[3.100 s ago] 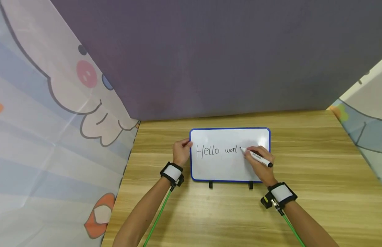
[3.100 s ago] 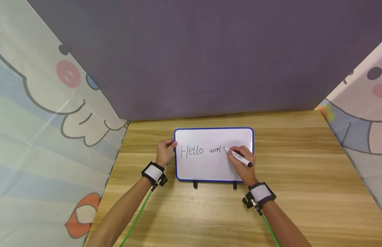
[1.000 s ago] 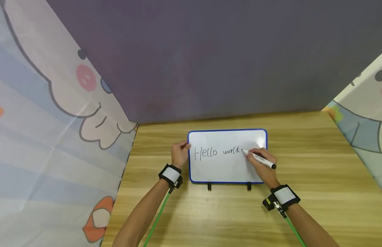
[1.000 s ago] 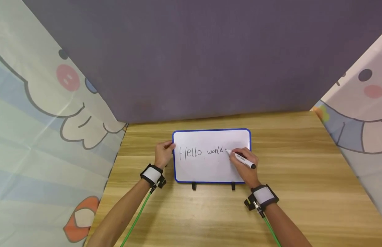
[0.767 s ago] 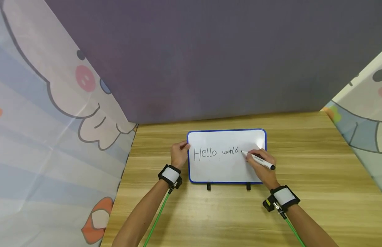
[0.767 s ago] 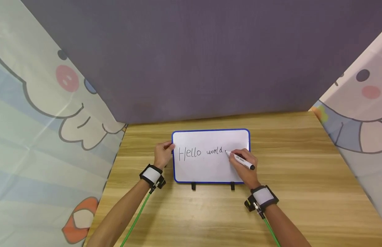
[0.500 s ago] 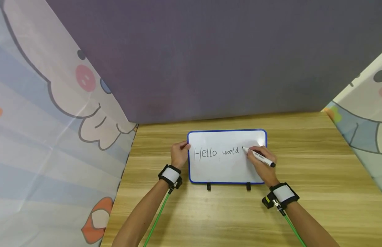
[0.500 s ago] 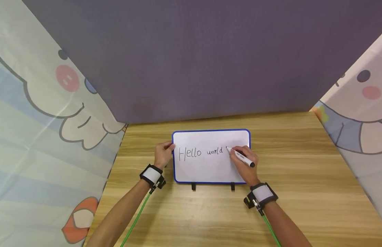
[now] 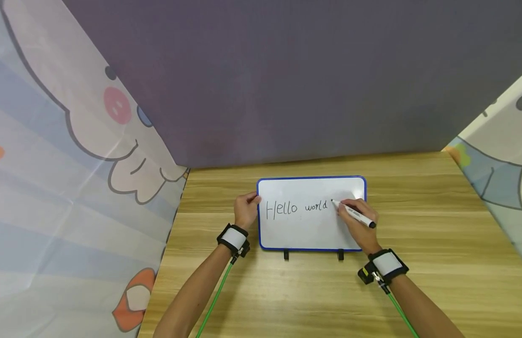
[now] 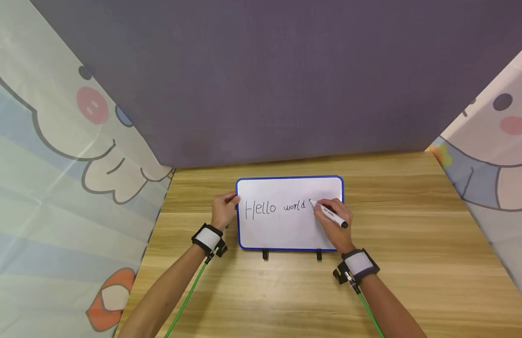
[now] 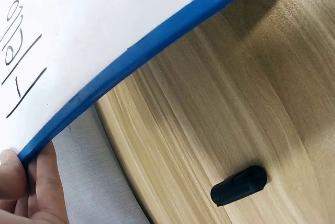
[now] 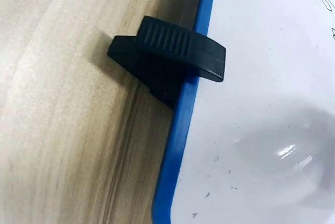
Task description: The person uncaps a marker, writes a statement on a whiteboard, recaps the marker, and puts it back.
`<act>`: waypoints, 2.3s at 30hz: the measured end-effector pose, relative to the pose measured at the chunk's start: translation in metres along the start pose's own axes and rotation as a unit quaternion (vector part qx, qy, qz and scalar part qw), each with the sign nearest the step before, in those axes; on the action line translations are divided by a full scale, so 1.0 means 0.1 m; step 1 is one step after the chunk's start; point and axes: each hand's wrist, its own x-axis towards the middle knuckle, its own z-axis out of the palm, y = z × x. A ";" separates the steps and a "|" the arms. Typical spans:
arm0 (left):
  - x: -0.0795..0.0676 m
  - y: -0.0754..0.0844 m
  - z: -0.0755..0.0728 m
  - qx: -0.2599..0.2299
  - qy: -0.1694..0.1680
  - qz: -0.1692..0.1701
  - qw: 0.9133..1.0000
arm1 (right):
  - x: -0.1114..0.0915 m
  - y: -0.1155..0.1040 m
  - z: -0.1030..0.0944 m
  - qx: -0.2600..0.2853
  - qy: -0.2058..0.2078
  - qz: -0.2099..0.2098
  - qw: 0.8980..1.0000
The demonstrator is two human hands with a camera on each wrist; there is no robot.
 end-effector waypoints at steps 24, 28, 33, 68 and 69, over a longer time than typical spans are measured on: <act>-0.04 0.03 -0.03 0.000 0.011 0.003 1.000 | -0.18 0.14 -0.06 -0.024 -0.016 -0.021 0.999; -0.03 0.03 -0.03 0.000 0.013 0.002 1.000 | -0.19 0.13 -0.07 -0.018 -0.021 -0.020 0.999; -0.03 0.03 -0.03 -0.002 0.011 0.002 1.000 | -0.20 0.14 -0.07 -0.015 -0.027 -0.026 0.999; -0.02 -0.23 -0.41 0.029 -0.104 0.009 0.994 | -0.12 -0.24 -0.25 0.021 -0.017 0.019 0.999; -0.03 -0.29 -0.44 0.069 -0.103 0.003 0.992 | -0.12 -0.24 -0.26 0.018 -0.015 0.020 1.000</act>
